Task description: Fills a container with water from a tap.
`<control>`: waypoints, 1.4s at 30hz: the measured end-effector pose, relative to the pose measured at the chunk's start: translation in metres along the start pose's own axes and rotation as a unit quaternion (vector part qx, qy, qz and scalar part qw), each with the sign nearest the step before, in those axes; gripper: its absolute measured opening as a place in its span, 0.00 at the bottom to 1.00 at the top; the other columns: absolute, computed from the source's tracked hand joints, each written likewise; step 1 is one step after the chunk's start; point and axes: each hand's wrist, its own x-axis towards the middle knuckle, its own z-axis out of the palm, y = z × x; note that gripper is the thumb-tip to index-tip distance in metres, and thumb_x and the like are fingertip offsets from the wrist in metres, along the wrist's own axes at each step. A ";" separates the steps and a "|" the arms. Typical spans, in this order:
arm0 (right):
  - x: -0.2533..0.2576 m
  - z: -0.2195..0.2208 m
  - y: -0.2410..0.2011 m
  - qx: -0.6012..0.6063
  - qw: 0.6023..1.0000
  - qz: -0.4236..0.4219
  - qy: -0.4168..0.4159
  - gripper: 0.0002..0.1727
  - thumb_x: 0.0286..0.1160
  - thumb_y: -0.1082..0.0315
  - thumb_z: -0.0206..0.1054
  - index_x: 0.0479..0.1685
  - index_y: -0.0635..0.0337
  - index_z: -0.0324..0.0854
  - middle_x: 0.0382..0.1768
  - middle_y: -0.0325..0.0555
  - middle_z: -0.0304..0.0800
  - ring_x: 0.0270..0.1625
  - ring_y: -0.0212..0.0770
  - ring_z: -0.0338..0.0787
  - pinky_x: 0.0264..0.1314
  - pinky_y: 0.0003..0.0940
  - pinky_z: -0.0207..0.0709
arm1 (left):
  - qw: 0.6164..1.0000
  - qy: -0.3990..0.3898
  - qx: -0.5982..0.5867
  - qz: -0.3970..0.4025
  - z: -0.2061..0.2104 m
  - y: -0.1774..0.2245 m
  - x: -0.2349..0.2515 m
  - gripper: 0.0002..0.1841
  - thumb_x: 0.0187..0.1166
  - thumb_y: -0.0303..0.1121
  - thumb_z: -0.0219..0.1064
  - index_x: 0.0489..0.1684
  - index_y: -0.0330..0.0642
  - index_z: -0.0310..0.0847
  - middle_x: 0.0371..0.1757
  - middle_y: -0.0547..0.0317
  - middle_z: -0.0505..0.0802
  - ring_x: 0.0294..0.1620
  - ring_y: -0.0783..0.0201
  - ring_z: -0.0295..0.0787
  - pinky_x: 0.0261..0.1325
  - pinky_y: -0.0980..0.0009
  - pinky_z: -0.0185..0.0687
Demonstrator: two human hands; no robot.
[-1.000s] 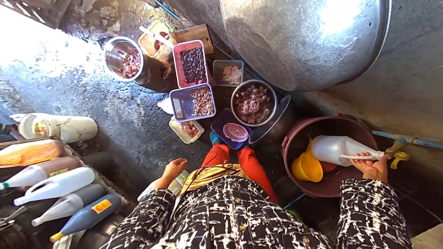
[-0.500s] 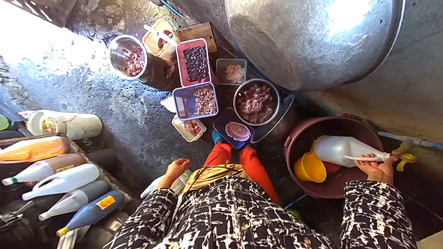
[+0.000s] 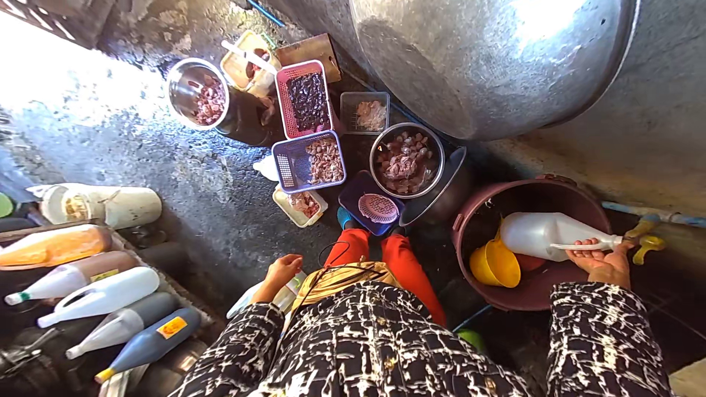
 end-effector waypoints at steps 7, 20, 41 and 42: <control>-0.003 0.000 -0.001 -0.009 1.000 -0.001 -0.002 0.32 0.90 0.34 0.39 0.65 0.52 0.68 0.45 0.40 0.81 0.46 0.34 0.87 0.54 0.36 0.82 | 1.000 -0.005 0.013 0.004 -0.003 0.005 0.000 0.20 0.94 0.36 0.53 0.74 0.33 0.77 0.66 0.34 0.88 0.62 0.46 0.89 0.69 0.50 0.80; 0.001 0.000 0.001 0.000 1.000 -0.001 0.001 0.30 0.89 0.33 0.41 0.53 0.50 0.70 0.34 0.37 0.81 0.37 0.33 0.87 0.47 0.37 0.83 | 1.000 -0.004 0.021 0.005 -0.007 0.002 0.002 0.20 0.94 0.37 0.54 0.74 0.33 0.77 0.65 0.35 0.88 0.61 0.47 0.89 0.69 0.51 0.79; 0.001 0.000 0.000 -0.035 0.999 0.002 0.005 0.31 0.89 0.32 0.39 0.60 0.49 0.69 0.41 0.36 0.80 0.43 0.31 0.86 0.50 0.34 0.81 | 1.000 -0.005 0.022 0.007 -0.004 0.006 0.003 0.20 0.94 0.36 0.53 0.74 0.32 0.77 0.65 0.35 0.88 0.60 0.47 0.90 0.68 0.51 0.80; 0.001 0.000 0.000 -0.034 0.999 0.004 0.007 0.32 0.89 0.32 0.39 0.63 0.50 0.68 0.44 0.37 0.80 0.45 0.31 0.86 0.52 0.34 0.81 | 1.000 -0.007 0.021 0.007 -0.004 0.005 0.003 0.20 0.94 0.36 0.53 0.74 0.32 0.77 0.64 0.35 0.88 0.60 0.48 0.90 0.67 0.51 0.80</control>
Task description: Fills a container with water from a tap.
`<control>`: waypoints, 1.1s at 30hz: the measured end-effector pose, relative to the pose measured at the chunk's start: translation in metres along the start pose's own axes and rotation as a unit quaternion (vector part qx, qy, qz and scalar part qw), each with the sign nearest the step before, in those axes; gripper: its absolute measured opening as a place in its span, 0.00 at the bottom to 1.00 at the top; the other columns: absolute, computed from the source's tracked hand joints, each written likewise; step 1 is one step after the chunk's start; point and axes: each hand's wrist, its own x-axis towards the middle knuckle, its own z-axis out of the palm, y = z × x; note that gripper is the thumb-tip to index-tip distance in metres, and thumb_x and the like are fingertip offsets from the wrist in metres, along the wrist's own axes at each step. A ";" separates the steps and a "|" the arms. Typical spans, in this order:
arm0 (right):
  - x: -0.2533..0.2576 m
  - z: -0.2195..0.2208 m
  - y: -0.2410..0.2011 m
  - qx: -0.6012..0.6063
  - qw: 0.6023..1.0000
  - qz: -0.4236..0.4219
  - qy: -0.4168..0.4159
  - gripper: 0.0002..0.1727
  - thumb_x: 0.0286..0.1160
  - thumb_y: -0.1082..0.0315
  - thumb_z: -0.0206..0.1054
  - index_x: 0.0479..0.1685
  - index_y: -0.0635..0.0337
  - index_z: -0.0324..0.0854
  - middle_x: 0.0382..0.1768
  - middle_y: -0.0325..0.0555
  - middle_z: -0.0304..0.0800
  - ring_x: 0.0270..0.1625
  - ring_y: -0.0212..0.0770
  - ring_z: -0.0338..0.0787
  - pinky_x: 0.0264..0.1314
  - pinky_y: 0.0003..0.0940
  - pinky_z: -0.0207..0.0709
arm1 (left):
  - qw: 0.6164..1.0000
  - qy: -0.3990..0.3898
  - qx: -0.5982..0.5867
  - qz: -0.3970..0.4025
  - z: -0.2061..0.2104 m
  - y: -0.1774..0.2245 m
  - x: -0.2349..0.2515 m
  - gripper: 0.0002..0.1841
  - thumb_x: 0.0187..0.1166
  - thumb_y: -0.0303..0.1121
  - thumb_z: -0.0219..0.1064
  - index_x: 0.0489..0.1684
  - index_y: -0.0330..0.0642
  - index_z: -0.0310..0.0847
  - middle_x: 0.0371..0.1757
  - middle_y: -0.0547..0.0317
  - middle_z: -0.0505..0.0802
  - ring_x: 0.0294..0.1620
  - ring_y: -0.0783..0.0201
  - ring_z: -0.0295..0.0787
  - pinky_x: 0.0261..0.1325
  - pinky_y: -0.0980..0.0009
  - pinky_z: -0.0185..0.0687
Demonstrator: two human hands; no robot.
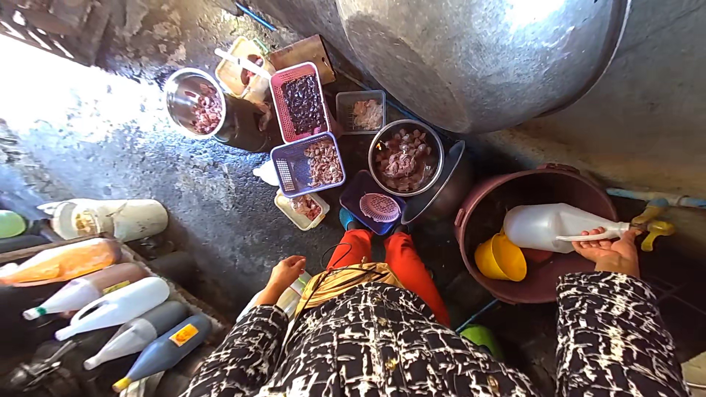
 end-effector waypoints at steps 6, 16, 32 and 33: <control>-0.001 0.002 0.000 0.010 1.000 -0.001 0.008 0.33 0.88 0.31 0.41 0.67 0.50 0.68 0.46 0.38 0.79 0.47 0.31 0.86 0.53 0.34 0.80 | 1.000 0.004 -0.006 -0.009 0.001 -0.006 0.002 0.20 0.94 0.36 0.53 0.74 0.33 0.76 0.65 0.35 0.88 0.61 0.47 0.90 0.67 0.52 0.81; -0.006 0.005 -0.002 0.001 1.000 0.007 0.016 0.31 0.88 0.32 0.40 0.60 0.49 0.69 0.42 0.37 0.78 0.43 0.31 0.85 0.50 0.34 0.80 | 1.000 0.000 -0.002 -0.009 0.005 -0.006 0.001 0.20 0.94 0.36 0.53 0.74 0.33 0.77 0.65 0.35 0.88 0.60 0.48 0.90 0.67 0.52 0.80; -0.010 0.004 -0.003 -0.008 1.000 0.007 0.009 0.33 0.89 0.33 0.39 0.71 0.51 0.67 0.50 0.39 0.79 0.52 0.32 0.85 0.56 0.34 0.80 | 1.000 -0.002 0.003 -0.006 0.007 -0.002 0.001 0.20 0.94 0.37 0.52 0.75 0.33 0.76 0.66 0.34 0.88 0.61 0.47 0.90 0.68 0.51 0.81; -0.009 0.003 -0.003 -0.009 1.000 0.006 0.008 0.33 0.89 0.33 0.39 0.70 0.51 0.68 0.50 0.39 0.79 0.51 0.32 0.85 0.55 0.35 0.80 | 1.000 -0.003 0.002 -0.007 0.008 -0.002 0.001 0.20 0.94 0.37 0.52 0.75 0.33 0.76 0.66 0.34 0.88 0.61 0.46 0.90 0.68 0.51 0.80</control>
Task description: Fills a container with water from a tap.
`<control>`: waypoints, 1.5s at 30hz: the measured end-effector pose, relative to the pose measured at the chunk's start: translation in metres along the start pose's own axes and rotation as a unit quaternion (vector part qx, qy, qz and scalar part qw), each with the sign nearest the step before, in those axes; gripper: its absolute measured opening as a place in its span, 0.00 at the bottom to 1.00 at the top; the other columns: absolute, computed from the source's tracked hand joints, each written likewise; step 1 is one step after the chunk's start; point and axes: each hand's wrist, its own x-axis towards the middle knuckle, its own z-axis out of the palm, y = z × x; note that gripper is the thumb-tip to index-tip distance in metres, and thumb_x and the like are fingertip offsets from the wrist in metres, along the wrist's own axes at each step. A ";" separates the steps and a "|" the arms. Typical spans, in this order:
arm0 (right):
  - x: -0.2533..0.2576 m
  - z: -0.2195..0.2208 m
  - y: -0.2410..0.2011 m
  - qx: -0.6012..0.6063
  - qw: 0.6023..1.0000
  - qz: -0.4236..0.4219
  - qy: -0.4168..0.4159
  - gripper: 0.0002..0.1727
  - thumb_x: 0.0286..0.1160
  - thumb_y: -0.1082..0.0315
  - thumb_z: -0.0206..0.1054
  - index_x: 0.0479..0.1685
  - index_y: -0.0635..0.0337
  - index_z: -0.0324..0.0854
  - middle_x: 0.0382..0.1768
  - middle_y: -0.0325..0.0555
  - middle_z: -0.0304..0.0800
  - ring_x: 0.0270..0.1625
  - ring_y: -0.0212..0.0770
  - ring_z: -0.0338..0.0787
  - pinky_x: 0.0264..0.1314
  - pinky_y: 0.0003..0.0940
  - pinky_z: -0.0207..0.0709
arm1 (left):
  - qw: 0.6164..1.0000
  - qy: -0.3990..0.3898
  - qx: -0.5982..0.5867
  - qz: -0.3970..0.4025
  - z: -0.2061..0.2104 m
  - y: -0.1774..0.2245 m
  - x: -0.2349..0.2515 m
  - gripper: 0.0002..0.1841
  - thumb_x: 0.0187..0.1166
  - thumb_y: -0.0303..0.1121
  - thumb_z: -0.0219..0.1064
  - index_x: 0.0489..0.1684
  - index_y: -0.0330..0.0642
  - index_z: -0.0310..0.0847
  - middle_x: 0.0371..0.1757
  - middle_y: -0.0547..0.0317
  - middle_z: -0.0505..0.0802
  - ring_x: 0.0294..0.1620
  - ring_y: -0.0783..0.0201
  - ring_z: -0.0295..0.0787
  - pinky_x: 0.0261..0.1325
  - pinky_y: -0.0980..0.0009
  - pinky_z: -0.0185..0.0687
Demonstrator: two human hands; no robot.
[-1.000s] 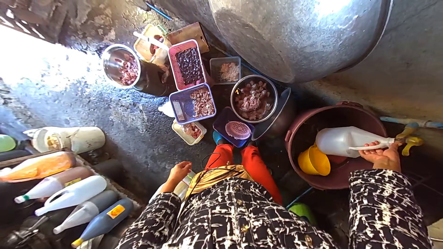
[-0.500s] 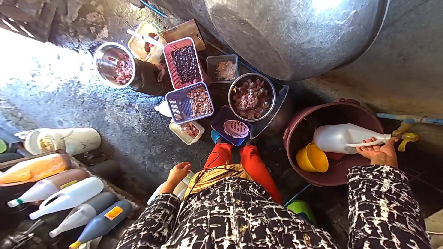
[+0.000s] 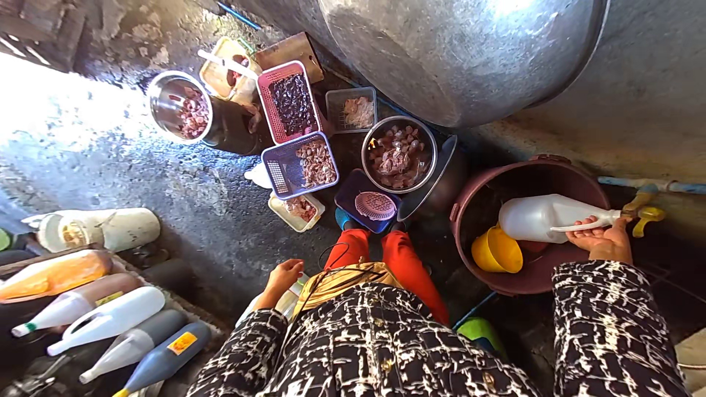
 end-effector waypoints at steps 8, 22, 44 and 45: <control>0.002 0.000 0.000 0.011 1.000 0.000 0.009 0.31 0.89 0.34 0.42 0.65 0.50 0.69 0.46 0.38 0.79 0.48 0.32 0.85 0.54 0.35 0.80 | 1.000 0.004 -0.001 0.003 -0.003 0.001 -0.002 0.20 0.94 0.36 0.53 0.74 0.33 0.77 0.64 0.36 0.89 0.59 0.48 0.90 0.66 0.52 0.81; 0.007 -0.002 0.001 0.017 1.000 0.002 -0.001 0.32 0.89 0.33 0.40 0.63 0.51 0.70 0.45 0.38 0.80 0.48 0.32 0.86 0.54 0.36 0.80 | 1.000 0.005 0.000 0.002 -0.003 -0.005 -0.003 0.20 0.94 0.36 0.52 0.74 0.32 0.76 0.65 0.35 0.88 0.60 0.48 0.90 0.67 0.52 0.80; 0.017 -0.004 0.001 0.016 1.000 0.007 0.000 0.31 0.88 0.31 0.40 0.53 0.49 0.71 0.36 0.35 0.80 0.39 0.31 0.85 0.47 0.34 0.81 | 1.000 0.006 -0.009 0.004 0.005 -0.004 -0.002 0.19 0.94 0.35 0.53 0.74 0.32 0.77 0.63 0.35 0.89 0.58 0.48 0.90 0.66 0.53 0.81; 0.014 -0.004 0.001 0.017 1.000 0.007 -0.002 0.31 0.88 0.31 0.39 0.54 0.49 0.70 0.37 0.36 0.79 0.40 0.31 0.85 0.48 0.35 0.80 | 1.000 0.005 -0.008 0.003 0.005 -0.005 -0.002 0.19 0.94 0.35 0.53 0.73 0.32 0.77 0.64 0.35 0.89 0.58 0.48 0.90 0.66 0.53 0.81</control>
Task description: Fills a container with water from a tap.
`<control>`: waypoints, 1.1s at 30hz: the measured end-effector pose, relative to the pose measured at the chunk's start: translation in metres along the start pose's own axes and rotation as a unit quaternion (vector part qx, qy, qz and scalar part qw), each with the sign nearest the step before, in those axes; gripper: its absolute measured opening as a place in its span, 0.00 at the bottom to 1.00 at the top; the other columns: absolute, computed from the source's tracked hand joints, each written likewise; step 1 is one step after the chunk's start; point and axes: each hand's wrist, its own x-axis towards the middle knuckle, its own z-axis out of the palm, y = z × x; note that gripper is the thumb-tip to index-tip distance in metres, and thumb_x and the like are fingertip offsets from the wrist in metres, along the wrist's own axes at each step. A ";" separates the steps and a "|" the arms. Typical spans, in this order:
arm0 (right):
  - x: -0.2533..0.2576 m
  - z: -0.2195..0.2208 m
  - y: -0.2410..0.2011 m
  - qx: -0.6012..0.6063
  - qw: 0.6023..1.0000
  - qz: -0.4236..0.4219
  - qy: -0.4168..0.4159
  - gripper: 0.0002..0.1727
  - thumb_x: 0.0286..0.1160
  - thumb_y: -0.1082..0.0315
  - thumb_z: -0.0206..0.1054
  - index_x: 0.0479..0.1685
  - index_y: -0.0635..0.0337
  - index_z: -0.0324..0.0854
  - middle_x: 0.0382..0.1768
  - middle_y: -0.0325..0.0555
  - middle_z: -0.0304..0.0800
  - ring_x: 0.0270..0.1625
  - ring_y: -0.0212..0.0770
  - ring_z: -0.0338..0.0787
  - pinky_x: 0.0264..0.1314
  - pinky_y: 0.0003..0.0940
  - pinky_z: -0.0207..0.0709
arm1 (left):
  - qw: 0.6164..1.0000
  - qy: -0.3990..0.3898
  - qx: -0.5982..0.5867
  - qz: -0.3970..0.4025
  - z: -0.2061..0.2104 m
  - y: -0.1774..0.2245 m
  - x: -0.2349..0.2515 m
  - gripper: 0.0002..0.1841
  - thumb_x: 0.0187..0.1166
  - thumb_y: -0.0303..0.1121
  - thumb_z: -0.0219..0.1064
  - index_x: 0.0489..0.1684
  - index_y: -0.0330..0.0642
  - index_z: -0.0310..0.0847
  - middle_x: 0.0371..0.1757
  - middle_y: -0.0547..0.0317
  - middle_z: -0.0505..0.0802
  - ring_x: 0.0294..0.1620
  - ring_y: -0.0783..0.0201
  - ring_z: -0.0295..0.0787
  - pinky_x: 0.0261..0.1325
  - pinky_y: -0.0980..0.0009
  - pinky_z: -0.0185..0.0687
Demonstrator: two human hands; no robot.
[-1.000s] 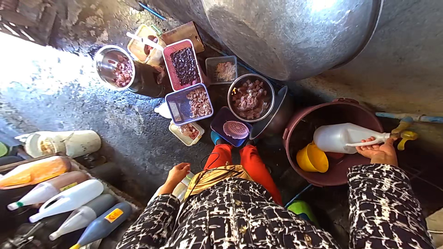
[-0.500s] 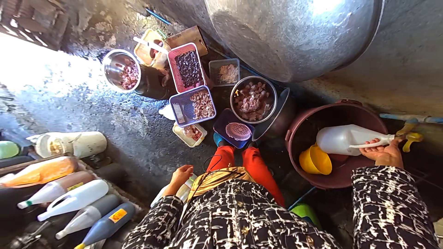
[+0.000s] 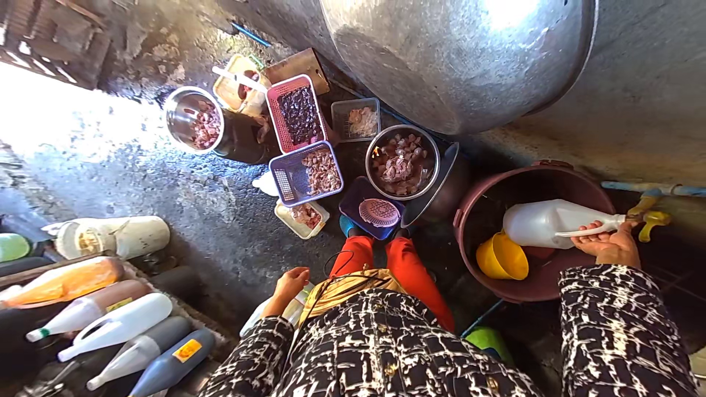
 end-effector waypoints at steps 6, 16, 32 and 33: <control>0.001 0.000 0.001 0.007 1.000 -0.006 0.002 0.31 0.88 0.32 0.40 0.56 0.50 0.71 0.39 0.37 0.80 0.42 0.32 0.86 0.50 0.36 0.81 | 1.000 -0.003 0.000 0.001 0.002 -0.006 0.003 0.19 0.94 0.36 0.53 0.73 0.32 0.77 0.63 0.35 0.89 0.57 0.49 0.90 0.65 0.53 0.81; -0.006 0.000 0.001 -0.002 1.000 -0.010 -0.010 0.33 0.89 0.33 0.41 0.70 0.52 0.68 0.52 0.40 0.80 0.53 0.33 0.85 0.58 0.36 0.79 | 1.000 -0.001 -0.006 -0.001 0.003 -0.004 0.003 0.19 0.94 0.36 0.53 0.73 0.32 0.78 0.62 0.35 0.89 0.59 0.48 0.90 0.66 0.52 0.81; -0.008 -0.001 0.001 -0.017 1.000 -0.010 -0.010 0.32 0.90 0.34 0.39 0.64 0.52 0.70 0.47 0.39 0.80 0.50 0.34 0.85 0.57 0.38 0.79 | 1.000 0.002 -0.010 0.002 0.004 -0.003 0.003 0.19 0.94 0.36 0.54 0.72 0.33 0.78 0.61 0.36 0.90 0.57 0.50 0.91 0.65 0.54 0.82; -0.009 0.000 0.001 -0.017 1.000 -0.011 -0.009 0.31 0.90 0.34 0.39 0.63 0.52 0.70 0.46 0.39 0.80 0.49 0.34 0.85 0.56 0.37 0.79 | 1.000 0.003 -0.010 0.002 0.003 -0.003 0.003 0.19 0.94 0.35 0.54 0.72 0.32 0.78 0.61 0.36 0.90 0.57 0.50 0.91 0.64 0.54 0.82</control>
